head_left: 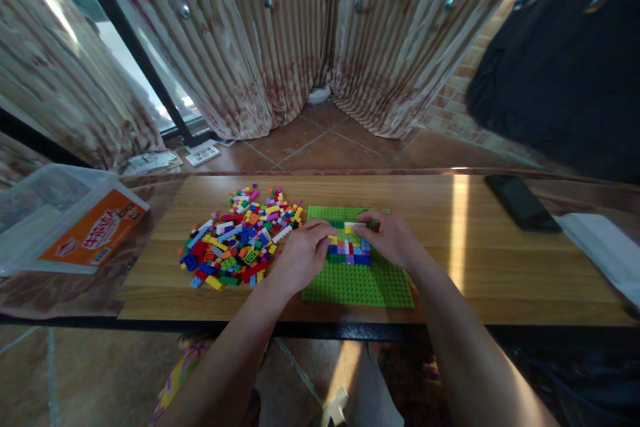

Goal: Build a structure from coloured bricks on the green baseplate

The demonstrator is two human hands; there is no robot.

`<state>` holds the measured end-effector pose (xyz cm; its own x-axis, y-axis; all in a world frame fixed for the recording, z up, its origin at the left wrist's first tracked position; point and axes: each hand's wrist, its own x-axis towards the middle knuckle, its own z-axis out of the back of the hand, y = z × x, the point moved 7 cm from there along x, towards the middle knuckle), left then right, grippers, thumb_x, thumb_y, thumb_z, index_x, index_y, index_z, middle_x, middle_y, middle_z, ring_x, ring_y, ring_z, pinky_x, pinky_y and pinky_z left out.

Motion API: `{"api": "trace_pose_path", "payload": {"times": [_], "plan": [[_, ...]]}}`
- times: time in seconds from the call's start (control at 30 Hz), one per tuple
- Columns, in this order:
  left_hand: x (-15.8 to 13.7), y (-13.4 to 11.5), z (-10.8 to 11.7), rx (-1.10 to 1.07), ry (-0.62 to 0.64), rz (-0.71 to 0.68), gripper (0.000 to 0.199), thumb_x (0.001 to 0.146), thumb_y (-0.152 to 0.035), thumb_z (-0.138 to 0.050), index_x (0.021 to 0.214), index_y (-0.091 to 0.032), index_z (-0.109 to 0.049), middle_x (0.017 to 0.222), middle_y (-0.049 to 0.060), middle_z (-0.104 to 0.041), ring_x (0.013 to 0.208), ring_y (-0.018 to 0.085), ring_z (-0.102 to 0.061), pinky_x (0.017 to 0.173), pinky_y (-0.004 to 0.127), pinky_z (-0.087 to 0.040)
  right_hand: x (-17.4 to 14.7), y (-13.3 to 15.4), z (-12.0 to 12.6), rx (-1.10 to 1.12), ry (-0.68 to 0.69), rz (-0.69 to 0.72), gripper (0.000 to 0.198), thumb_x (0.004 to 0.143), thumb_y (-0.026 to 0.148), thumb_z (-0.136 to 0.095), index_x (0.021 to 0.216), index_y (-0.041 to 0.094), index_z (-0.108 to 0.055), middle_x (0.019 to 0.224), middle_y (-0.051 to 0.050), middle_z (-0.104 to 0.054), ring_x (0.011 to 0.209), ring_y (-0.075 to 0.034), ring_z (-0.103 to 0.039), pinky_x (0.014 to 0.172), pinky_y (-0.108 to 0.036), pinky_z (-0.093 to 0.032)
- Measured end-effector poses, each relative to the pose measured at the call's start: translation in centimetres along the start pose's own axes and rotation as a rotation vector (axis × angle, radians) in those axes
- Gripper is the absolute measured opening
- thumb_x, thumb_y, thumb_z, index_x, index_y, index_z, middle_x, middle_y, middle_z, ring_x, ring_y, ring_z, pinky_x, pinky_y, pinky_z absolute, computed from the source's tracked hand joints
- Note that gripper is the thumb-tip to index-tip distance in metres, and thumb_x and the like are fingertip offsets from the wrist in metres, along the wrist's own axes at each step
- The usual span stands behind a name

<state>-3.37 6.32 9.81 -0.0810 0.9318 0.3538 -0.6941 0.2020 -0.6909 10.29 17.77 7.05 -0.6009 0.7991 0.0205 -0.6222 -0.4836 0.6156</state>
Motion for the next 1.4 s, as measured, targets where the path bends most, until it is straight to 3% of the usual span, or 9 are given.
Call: {"api": "trace_pose_path", "payload": {"times": [0.33, 0.7, 0.9, 1.1, 1.4], "plan": [[-0.1, 0.3, -0.2, 0.117, 0.075, 0.06, 0.017, 0.09, -0.016, -0.054, 0.098, -0.021, -0.068, 0.1, 0.004, -0.068, 0.094, 0.017, -0.064, 0.087, 0.033, -0.052, 0.0, 0.1, 0.1, -0.018, 0.007, 0.001, 0.024, 0.085, 0.033, -0.058, 0.098, 0.019, -0.072, 0.09, -0.006, -0.073, 0.077, -0.018, -0.063, 0.071, -0.028, -0.045], [0.1, 0.1, 0.0, 0.203, 0.066, 0.065, 0.018, 0.093, -0.025, -0.051, 0.097, -0.018, -0.067, 0.096, 0.005, -0.067, 0.089, 0.017, -0.063, 0.082, 0.03, -0.05, -0.1, 0.1, 0.0, -0.011, -0.001, -0.009, 0.027, 0.085, 0.036, -0.058, 0.099, 0.017, -0.072, 0.091, -0.007, -0.072, 0.074, -0.017, -0.062, 0.069, -0.028, -0.045], [0.2, 2.5, 3.1, 0.348, 0.043, 0.166, 0.017, 0.086, -0.018, -0.053, 0.087, -0.018, -0.069, 0.086, 0.004, -0.066, 0.075, 0.017, -0.062, 0.072, 0.029, -0.049, -0.1, 0.3, 0.1, -0.039, 0.013, 0.03, 0.025, 0.086, 0.034, -0.057, 0.096, 0.018, -0.072, 0.09, -0.007, -0.072, 0.077, -0.018, -0.062, 0.071, -0.029, -0.045], [-0.2, 4.6, 6.8, 0.454, 0.061, 0.207, 0.018, 0.08, -0.018, -0.055, 0.081, -0.021, -0.073, 0.089, 0.005, -0.072, 0.085, 0.02, -0.065, 0.084, 0.033, -0.049, 0.0, 0.0, -0.1, -0.023, 0.019, 0.026, 0.026, 0.085, 0.036, -0.056, 0.098, 0.019, -0.071, 0.093, -0.007, -0.072, 0.076, -0.019, -0.062, 0.071, -0.03, -0.045], [-0.8, 6.1, 8.5, 0.527, 0.117, 0.282, 0.031, 0.071, -0.01, -0.053, 0.088, -0.021, -0.076, 0.093, 0.004, -0.075, 0.086, 0.022, -0.067, 0.084, 0.034, -0.052, -0.1, -0.1, -0.2, -0.015, 0.013, 0.019, 0.028, 0.085, 0.037, -0.057, 0.099, 0.018, -0.072, 0.092, -0.007, -0.072, 0.077, -0.019, -0.063, 0.071, -0.03, -0.045]]}}
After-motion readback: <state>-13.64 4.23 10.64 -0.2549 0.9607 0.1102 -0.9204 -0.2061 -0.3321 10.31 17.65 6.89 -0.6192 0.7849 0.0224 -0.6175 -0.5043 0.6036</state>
